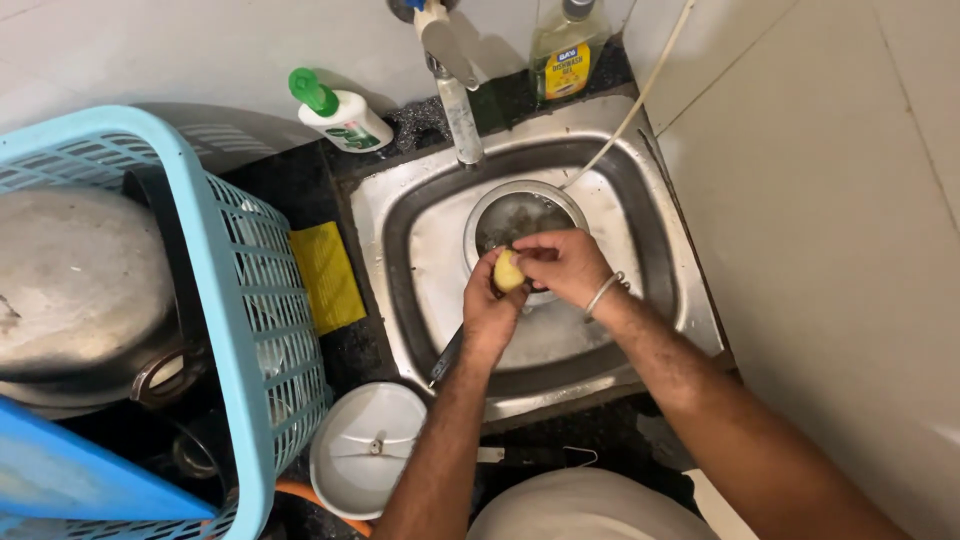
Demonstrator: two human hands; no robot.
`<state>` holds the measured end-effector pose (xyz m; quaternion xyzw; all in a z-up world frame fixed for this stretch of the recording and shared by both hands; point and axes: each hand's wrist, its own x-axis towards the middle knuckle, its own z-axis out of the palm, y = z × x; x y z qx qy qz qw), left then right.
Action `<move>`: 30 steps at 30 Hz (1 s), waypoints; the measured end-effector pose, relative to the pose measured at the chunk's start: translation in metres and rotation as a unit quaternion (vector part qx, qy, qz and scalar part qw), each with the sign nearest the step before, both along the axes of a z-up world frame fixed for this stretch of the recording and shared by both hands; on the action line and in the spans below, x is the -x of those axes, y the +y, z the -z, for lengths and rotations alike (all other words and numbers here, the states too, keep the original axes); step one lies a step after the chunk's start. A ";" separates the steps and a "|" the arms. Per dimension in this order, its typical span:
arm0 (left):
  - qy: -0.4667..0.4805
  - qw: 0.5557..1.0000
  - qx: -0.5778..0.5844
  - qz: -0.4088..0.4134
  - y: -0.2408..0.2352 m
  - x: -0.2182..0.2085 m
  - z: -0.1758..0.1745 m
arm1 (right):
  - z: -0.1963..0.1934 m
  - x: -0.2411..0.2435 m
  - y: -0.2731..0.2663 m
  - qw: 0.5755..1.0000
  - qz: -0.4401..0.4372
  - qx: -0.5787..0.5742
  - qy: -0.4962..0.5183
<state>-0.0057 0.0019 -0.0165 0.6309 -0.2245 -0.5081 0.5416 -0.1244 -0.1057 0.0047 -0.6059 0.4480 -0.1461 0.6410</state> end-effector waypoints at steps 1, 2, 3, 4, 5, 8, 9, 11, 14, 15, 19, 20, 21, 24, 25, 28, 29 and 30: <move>-0.001 1.000 0.000 0.000 0.000 0.001 -0.003 | 0.002 0.001 0.003 1.000 0.000 0.000 -0.001; 0.001 1.000 -0.007 0.005 0.000 0.002 -0.005 | 0.005 0.002 0.006 1.000 0.010 0.026 -0.001; 0.001 1.000 -0.014 0.007 0.001 0.001 -0.008 | 0.008 0.000 0.009 0.998 0.017 0.053 -0.002; -0.002 1.000 -0.014 0.005 0.002 -0.002 -0.010 | 0.009 -0.003 0.009 0.998 0.016 0.053 -0.006; -0.007 1.000 -0.011 0.006 0.003 -0.002 -0.011 | 0.011 -0.002 0.010 0.999 0.031 0.033 -0.025; 0.036 0.999 0.020 -0.008 0.006 -0.002 -0.005 | 0.025 0.001 0.009 0.998 0.047 0.008 -0.044; 0.080 0.995 0.045 -0.025 0.009 -0.004 -0.002 | 0.032 0.000 0.010 0.998 0.044 -0.001 -0.047; 0.127 0.990 0.059 -0.023 0.010 -0.009 -0.005 | 0.050 0.003 0.007 0.995 0.055 -0.031 -0.071; 0.212 0.974 0.081 -0.027 0.011 -0.012 -0.005 | 0.065 0.009 0.006 0.991 0.067 -0.053 -0.105; 0.249 0.964 0.088 -0.032 0.012 -0.014 -0.005 | 0.068 0.010 0.007 0.990 0.070 -0.045 -0.116; 0.184 0.980 0.069 -0.023 0.010 -0.016 -0.006 | 0.026 0.004 0.009 0.990 0.032 -0.032 -0.133; 0.175 0.982 0.071 -0.027 0.011 -0.016 -0.004 | 0.018 0.002 0.009 0.992 0.014 -0.007 -0.126; 0.165 0.983 0.073 -0.031 0.010 -0.016 -0.003 | 0.011 -0.001 0.009 0.993 -0.005 0.018 -0.119; 0.178 0.980 0.073 -0.042 0.008 -0.015 -0.001 | 0.014 -0.001 0.003 0.995 -0.017 0.043 -0.084; 0.178 0.981 0.071 -0.042 0.009 -0.016 -0.002 | 0.014 -0.003 0.002 0.995 -0.016 0.041 -0.085; 0.189 0.978 0.085 -0.027 0.011 -0.017 -0.005 | 0.019 -0.002 -0.001 0.994 -0.035 0.099 -0.042; 0.194 0.978 0.075 -0.016 0.011 -0.018 -0.007 | 0.024 -0.003 -0.002 0.994 -0.047 0.092 -0.046; 0.200 0.978 0.065 -0.005 0.011 -0.019 -0.009 | 0.028 -0.004 -0.004 0.993 -0.059 0.085 -0.049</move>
